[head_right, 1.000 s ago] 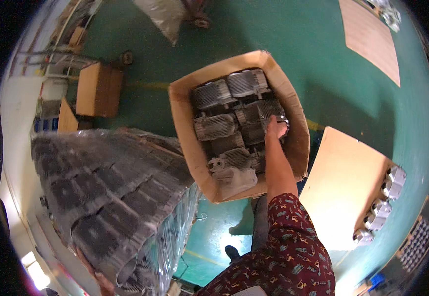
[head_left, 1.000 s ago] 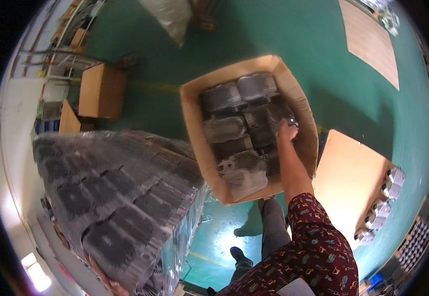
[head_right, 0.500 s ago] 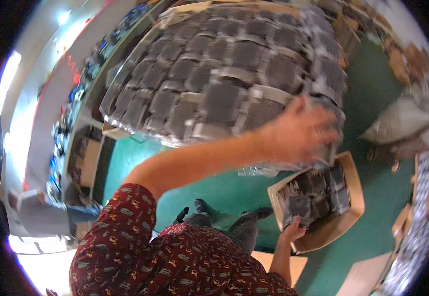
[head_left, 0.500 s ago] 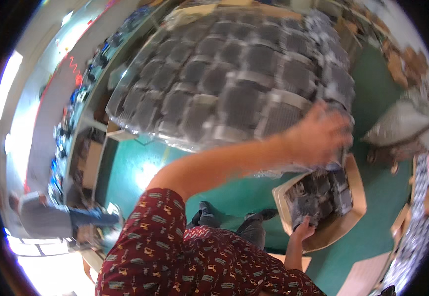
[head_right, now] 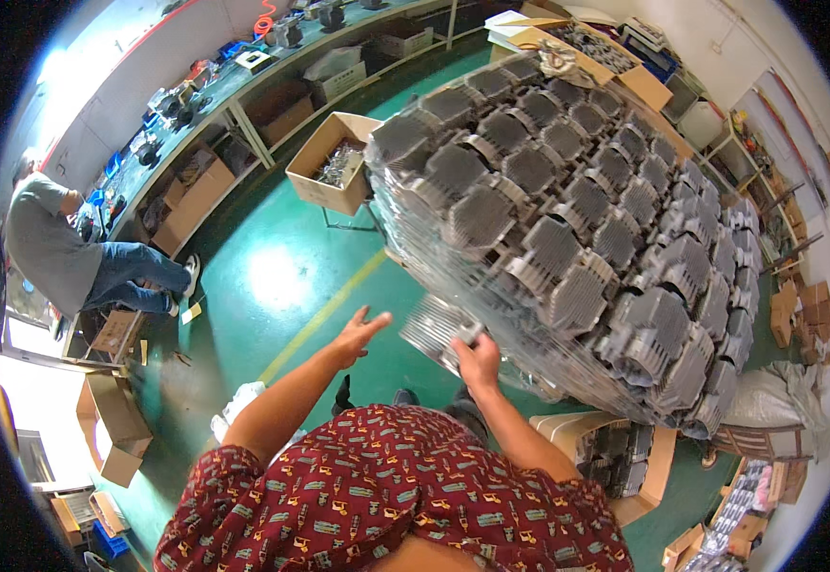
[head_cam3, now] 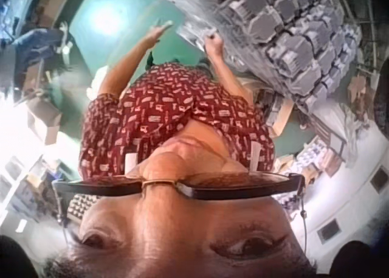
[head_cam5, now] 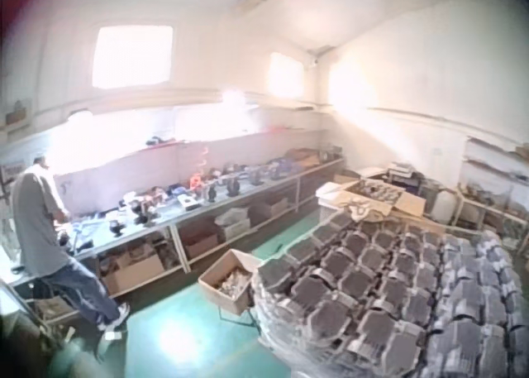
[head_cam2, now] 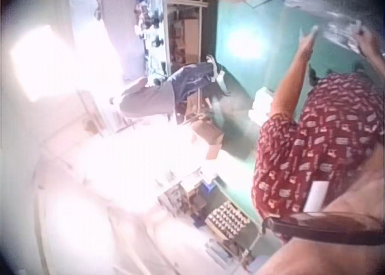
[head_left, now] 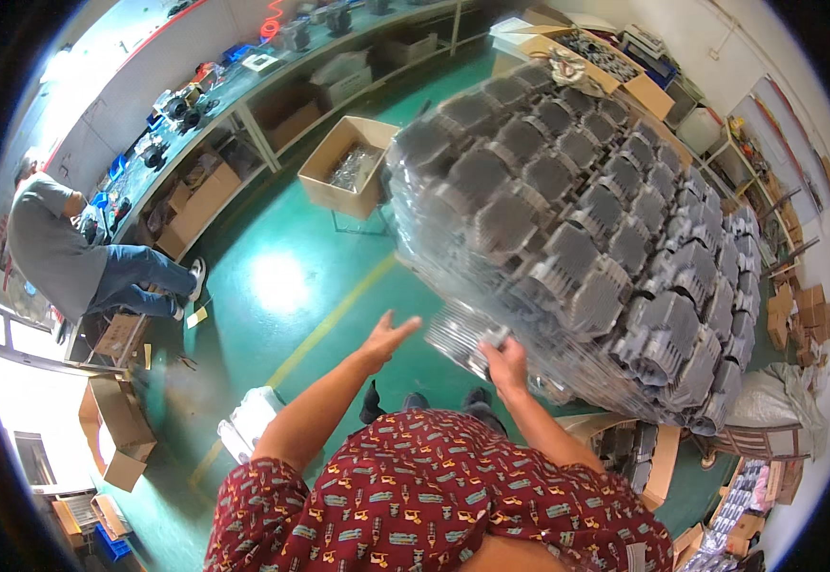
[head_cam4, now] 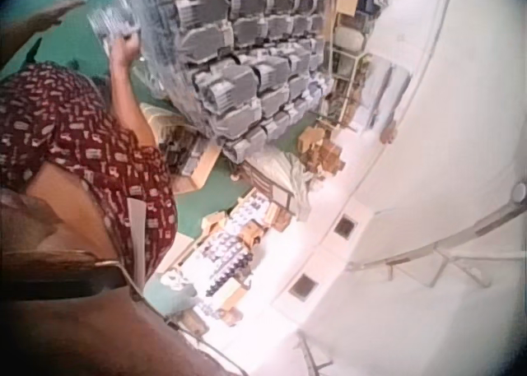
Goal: The person uses a pneumatic tool to work on a cylindrical metal part, then retrieves more parts from a box and places them on the table. They use a small tool to clean or adjust the inside of the parts.
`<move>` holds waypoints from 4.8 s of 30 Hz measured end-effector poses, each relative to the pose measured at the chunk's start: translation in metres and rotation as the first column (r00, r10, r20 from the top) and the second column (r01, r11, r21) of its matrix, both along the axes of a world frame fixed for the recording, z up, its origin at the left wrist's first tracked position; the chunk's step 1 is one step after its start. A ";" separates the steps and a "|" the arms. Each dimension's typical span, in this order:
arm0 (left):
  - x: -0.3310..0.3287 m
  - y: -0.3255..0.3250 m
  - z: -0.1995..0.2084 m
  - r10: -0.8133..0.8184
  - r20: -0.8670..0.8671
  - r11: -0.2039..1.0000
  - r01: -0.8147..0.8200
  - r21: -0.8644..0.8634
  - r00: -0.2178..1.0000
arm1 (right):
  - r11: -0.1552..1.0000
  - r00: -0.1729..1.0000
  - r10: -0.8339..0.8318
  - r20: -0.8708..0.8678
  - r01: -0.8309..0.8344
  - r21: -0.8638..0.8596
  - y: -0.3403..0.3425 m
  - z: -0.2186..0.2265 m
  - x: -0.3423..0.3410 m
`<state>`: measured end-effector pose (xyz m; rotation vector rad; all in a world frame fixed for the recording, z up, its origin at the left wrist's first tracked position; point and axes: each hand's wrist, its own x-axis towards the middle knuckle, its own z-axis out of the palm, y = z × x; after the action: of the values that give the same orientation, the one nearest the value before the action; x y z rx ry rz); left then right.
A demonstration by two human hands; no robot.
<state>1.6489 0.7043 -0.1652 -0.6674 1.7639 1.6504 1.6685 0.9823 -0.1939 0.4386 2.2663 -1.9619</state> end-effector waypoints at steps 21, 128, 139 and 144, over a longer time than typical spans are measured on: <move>-0.211 -0.347 0.063 0.863 0.120 0.072 -0.354 0.932 0.491 | 0.762 0.522 0.602 -0.604 -0.602 0.240 -0.445 0.197 -0.386; -2.088 -0.391 -0.008 -0.106 -0.418 0.986 0.151 0.076 0.902 | 0.940 0.941 0.338 0.009 -0.338 0.050 -0.323 0.082 -2.279; -2.020 -0.362 0.004 0.565 -0.267 0.798 -0.599 -0.065 0.781 | 0.601 0.600 0.799 0.047 -0.798 -0.041 -0.351 0.008 -2.543; -1.957 -0.323 -0.035 0.602 -0.086 0.671 -0.561 -0.485 0.794 | 0.415 0.411 0.910 0.063 -0.906 -0.085 -0.370 -0.006 -2.604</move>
<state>-0.3082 0.3811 -0.2003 -1.6681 2.0548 1.4999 -0.9359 0.6125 -0.1999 -0.6250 1.7176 -1.2920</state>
